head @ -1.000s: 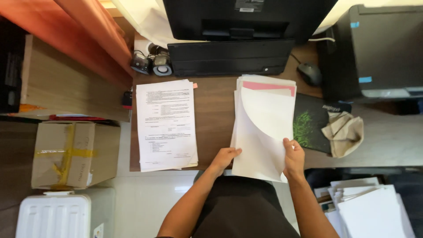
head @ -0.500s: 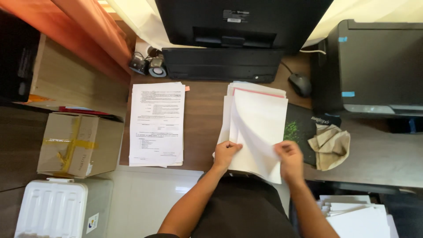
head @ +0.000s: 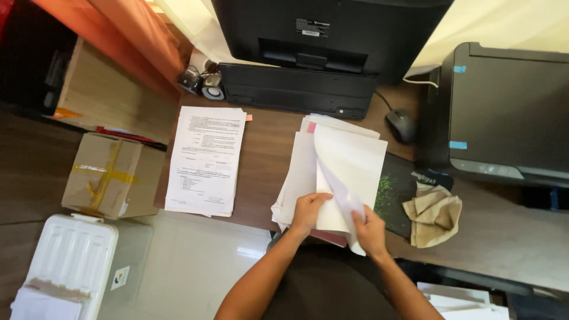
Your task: The person sorts through a stack of papers on a desk, separating them into different piles. They handle various documents, including a yellow pad and a pink folder, and move them between stacks while occasionally flipping through the pages.
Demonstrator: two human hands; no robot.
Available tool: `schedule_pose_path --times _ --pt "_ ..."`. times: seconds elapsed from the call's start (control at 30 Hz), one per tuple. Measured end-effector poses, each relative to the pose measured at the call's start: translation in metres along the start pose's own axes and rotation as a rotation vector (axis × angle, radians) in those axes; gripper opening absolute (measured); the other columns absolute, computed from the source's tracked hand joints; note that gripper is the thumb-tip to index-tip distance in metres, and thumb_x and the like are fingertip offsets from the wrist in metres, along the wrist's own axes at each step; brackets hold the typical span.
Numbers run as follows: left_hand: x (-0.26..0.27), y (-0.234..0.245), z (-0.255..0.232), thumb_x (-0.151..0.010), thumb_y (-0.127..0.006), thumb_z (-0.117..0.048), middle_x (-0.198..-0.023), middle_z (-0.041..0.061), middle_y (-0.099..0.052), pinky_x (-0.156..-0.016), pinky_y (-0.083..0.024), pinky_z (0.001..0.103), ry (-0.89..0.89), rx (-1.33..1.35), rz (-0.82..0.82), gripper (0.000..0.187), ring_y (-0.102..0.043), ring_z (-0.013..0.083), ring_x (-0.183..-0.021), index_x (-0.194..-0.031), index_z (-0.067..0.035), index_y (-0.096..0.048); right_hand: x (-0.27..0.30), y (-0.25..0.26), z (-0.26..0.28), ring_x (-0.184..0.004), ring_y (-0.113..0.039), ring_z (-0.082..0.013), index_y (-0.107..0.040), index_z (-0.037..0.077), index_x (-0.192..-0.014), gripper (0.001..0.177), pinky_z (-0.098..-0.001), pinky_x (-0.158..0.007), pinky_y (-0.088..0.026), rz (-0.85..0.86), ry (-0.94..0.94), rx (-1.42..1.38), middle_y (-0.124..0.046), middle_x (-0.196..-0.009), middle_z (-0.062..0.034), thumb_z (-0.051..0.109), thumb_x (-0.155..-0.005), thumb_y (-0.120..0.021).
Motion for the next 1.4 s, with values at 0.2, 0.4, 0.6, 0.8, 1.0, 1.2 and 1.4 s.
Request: schedule_pose_path --times 0.2,0.4,0.6,0.8,1.0,1.2,1.4 --pt "0.016 -0.004 -0.031 -0.085 -0.063 0.004 -0.093 0.011 -0.075 -0.07 -0.055 0.023 -0.089 0.009 -0.011 0.066 -0.067 0.0106 -0.076 -0.147 -0.013 -0.049 -0.032 0.063 0.01 -0.083 -0.065 -0.0131 -0.069 -0.002 -0.115 0.022 -0.0288 -0.074 -0.053 -0.216 0.234 -0.099 -0.073 -0.096 -0.0089 0.016 -0.102 -0.063" --pt "0.008 0.0 0.002 -0.084 -0.073 0.002 -0.098 0.017 -0.077 -0.073 -0.061 0.03 0.042 0.047 -0.042 0.034 -0.074 0.0196 -0.08 -0.117 0.011 -0.07 -0.039 0.064 0.004 -0.095 -0.064 -0.0131 -0.062 -0.006 -0.125 0.029 -0.0281 -0.084 -0.053 -0.085 0.322 -0.328 -0.07 -0.109 -0.0079 0.014 -0.104 -0.062" --pt "0.026 -0.035 -0.025 -0.082 -0.08 -0.009 -0.094 0.015 -0.077 -0.067 -0.061 0.032 0.064 -0.021 -0.118 0.031 -0.074 0.0203 -0.075 -0.109 0.005 -0.071 -0.009 0.025 0.023 -0.097 -0.074 -0.019 -0.06 0.0 -0.131 0.049 -0.0314 -0.086 -0.06 0.181 0.174 -0.057 -0.076 -0.111 -0.0126 0.02 -0.088 -0.073" --pt "0.009 -0.044 0.006 -0.086 -0.079 -0.013 -0.094 0.012 -0.077 -0.069 -0.059 0.03 -0.041 0.011 -0.138 0.029 -0.072 0.0169 -0.077 -0.108 0.005 -0.071 0.01 0.031 0.065 -0.106 -0.067 -0.0245 -0.045 0.002 -0.145 0.086 -0.0342 -0.09 -0.053 0.331 0.227 0.047 -0.067 -0.122 -0.0176 0.015 -0.07 -0.085" --pt "0.0 -0.023 0.018 -0.104 -0.069 -0.022 -0.085 0.008 -0.068 -0.064 -0.049 0.028 -0.117 0.013 -0.194 0.03 -0.059 0.0119 -0.072 -0.108 0.008 -0.07 -0.031 0.058 -0.051 -0.091 -0.067 -0.0208 -0.068 -0.003 -0.134 0.044 -0.0335 -0.084 -0.056 0.098 0.064 -0.081 -0.076 -0.104 -0.018 0.015 -0.095 -0.071" --pt "0.024 -0.001 -0.004 -0.099 -0.065 -0.018 -0.091 0.007 -0.074 -0.068 -0.054 0.028 -0.092 0.011 -0.205 0.029 -0.066 0.0123 -0.075 -0.113 0.006 -0.072 -0.04 0.085 -0.028 -0.104 -0.067 -0.0232 -0.058 -0.008 -0.136 0.041 -0.0354 -0.092 -0.054 0.044 0.06 -0.617 -0.069 -0.12 -0.0123 0.008 -0.098 -0.061" --pt "0.028 0.018 0.007 -0.096 -0.064 -0.019 -0.099 0.012 -0.074 -0.073 -0.057 0.029 0.006 -0.043 -0.186 0.038 -0.069 0.0147 -0.082 -0.13 0.0 -0.064 -0.033 0.069 0.005 -0.111 -0.069 -0.0341 -0.048 -0.001 -0.154 0.062 -0.0506 -0.097 -0.058 0.511 0.238 -0.809 -0.067 -0.13 -0.0247 0.039 -0.106 -0.047"
Point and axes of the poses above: each hand's wrist, its own x-axis away from the middle knuckle, its own y-axis out of the back of the hand, z = x × y, the point moved 4 cm from there along -x, towards the middle knuckle
